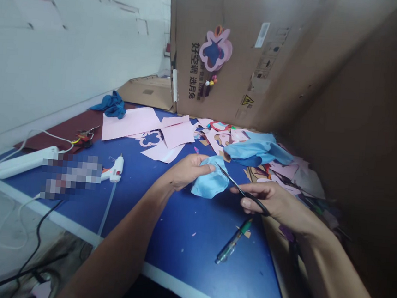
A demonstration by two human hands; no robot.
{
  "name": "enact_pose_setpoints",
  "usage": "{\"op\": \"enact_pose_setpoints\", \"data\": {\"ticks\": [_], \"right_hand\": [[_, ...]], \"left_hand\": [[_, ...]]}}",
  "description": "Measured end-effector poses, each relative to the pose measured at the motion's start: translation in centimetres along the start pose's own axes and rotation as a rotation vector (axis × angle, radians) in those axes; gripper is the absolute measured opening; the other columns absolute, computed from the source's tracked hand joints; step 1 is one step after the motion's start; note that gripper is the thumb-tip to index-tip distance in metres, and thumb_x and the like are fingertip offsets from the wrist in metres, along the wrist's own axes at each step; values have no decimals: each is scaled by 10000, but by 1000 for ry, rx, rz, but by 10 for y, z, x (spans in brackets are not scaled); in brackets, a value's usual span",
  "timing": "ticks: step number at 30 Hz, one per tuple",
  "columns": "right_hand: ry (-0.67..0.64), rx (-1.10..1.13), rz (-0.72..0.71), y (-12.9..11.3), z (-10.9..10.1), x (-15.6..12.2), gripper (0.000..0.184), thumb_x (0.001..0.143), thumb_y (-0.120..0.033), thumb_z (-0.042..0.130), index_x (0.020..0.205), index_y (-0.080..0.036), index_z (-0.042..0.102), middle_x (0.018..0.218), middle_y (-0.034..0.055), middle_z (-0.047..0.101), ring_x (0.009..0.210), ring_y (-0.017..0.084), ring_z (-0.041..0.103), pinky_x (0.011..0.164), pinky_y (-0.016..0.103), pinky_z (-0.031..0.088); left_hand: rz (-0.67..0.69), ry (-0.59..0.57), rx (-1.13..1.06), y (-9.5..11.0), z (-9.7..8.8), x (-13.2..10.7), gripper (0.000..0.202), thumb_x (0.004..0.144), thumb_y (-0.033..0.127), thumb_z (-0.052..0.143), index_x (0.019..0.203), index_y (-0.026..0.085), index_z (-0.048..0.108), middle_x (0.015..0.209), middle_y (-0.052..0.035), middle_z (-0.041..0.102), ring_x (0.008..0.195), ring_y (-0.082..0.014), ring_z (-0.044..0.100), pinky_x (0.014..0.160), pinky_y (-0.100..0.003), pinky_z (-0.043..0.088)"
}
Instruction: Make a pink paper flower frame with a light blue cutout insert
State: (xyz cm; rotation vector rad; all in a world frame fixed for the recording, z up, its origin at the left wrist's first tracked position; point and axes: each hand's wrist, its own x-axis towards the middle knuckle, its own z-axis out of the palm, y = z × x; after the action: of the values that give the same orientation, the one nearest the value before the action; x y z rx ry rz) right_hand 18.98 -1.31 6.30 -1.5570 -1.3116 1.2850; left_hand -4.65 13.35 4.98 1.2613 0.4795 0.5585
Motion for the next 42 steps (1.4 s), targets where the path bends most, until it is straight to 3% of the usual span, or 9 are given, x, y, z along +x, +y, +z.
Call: {"op": "enact_pose_setpoints", "data": {"ticks": [15,23,32,38,42], "right_hand": [[18,5,16,4,-1,1,654,704,-637,959,1202,-220,882,817,61,717,703,182,600,637,313,536],[23,-69,-11,6,-2,2,663,727,-677,921,1181,-194,887,754,83,730,668,201,623,645,337,571],[11,-133,-24,26,-8,8,591,785,-650,880,1196,-226,883,835,97,772,668,210,661,658,336,602],[8,-60,-5,10,-2,5,637,747,-655,917,1188,-197,882,796,86,753,699,196,650,674,311,576],[33,4,-24,1,1,4,664,703,-668,945,1139,-170,889,742,57,705,656,166,602,657,306,544]], "left_hand": [[-25,-10,-14,-3,-2,1,406,760,455,937,934,130,766,805,-41,740,647,-121,648,655,-261,504],[-33,3,-40,-7,1,2,512,671,530,973,899,128,752,798,-39,734,652,-127,662,644,-252,514],[-29,1,-38,-8,1,0,532,641,581,974,852,147,747,758,-18,707,643,-118,626,646,-242,489],[-39,-36,-66,-13,-2,3,529,675,544,977,944,138,769,812,-37,735,661,-129,643,677,-260,508],[-36,4,-119,-13,-3,6,468,698,469,979,952,132,775,803,-46,739,638,-134,650,647,-260,501]]}}
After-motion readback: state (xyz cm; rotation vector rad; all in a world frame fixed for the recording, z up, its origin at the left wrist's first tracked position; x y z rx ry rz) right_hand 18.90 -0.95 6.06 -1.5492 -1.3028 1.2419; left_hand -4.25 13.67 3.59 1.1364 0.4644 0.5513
